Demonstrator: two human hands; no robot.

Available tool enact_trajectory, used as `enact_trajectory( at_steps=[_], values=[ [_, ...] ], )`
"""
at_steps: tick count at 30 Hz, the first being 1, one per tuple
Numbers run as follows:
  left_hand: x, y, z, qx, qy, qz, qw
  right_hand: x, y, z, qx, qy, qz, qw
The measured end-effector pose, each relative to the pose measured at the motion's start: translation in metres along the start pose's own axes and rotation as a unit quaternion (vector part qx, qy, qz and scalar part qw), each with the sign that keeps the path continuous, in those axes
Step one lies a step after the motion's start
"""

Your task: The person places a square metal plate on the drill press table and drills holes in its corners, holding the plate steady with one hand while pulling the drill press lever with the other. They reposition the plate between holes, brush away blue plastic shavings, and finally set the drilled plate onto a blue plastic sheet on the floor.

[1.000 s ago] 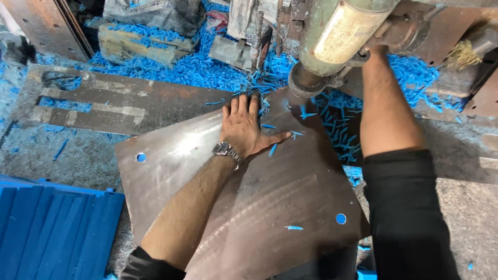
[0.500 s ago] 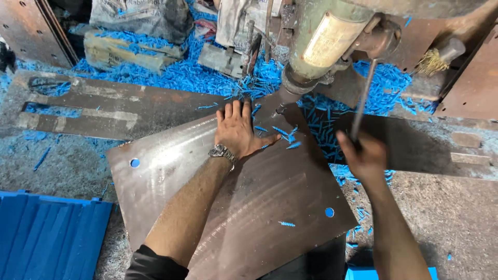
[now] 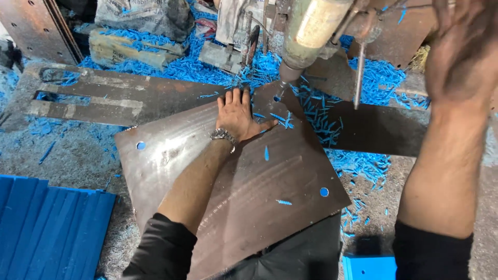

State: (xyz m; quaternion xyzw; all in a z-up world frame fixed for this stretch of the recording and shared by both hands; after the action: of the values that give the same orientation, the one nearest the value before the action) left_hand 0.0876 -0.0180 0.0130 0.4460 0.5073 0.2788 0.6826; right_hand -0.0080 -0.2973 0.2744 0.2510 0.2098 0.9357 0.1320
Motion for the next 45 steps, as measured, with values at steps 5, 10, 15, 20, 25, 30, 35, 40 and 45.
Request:
enact_trajectory(
  at_steps=[5,10,15,20,25,30,35,40,45],
  values=[
    [-0.004,-0.003,-0.008,-0.068,-0.071,0.020,0.995,-0.003,-0.008,-0.123,-0.152,-0.315,0.003,0.937],
    [-0.093,-0.029,-0.053,0.027,-0.083,-0.056,0.995,0.012,-0.035,-0.244,-0.161,-0.435,0.029,0.886],
    [-0.236,-0.102,-0.140,0.132,-0.296,-0.382,0.865,0.031,-0.011,-0.310,-0.309,-0.508,0.019,0.803],
    [-0.228,-0.048,-0.244,0.088,-0.390,-0.297,0.867,0.037,-0.025,-0.320,-0.118,-0.599,-0.172,0.773],
    [-0.131,0.025,-0.332,0.040,-0.291,-0.200,0.935,0.034,-0.095,-0.312,0.094,-0.606,-0.324,0.720],
    [-0.024,0.032,-0.393,-0.107,-0.132,-0.019,0.985,0.049,-0.122,-0.302,0.095,-0.493,-0.500,0.705],
    [0.023,0.075,-0.415,-0.143,-0.123,0.063,0.980,0.081,-0.145,-0.327,0.226,-0.561,-0.502,0.618],
    [0.161,0.118,-0.413,-0.240,0.007,0.027,0.970,0.156,-0.224,-0.345,0.268,-0.577,-0.397,0.661],
    [0.216,0.157,-0.398,-0.335,0.106,0.057,0.935,0.232,-0.335,-0.294,0.369,-0.485,0.104,0.786]
  ],
)
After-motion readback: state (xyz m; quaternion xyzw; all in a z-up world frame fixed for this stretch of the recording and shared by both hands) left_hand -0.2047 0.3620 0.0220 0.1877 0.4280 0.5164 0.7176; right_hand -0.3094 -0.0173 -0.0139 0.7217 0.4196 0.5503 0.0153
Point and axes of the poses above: each hand's wrist, its own z-axis towards the middle knuckle, its own y-axis out of the back of the hand, x = y × z, the point moved 9 cm from there along z, towards the middle knuckle, and after that the axes turned 14 degrees about -z, right-handed, at the moved point
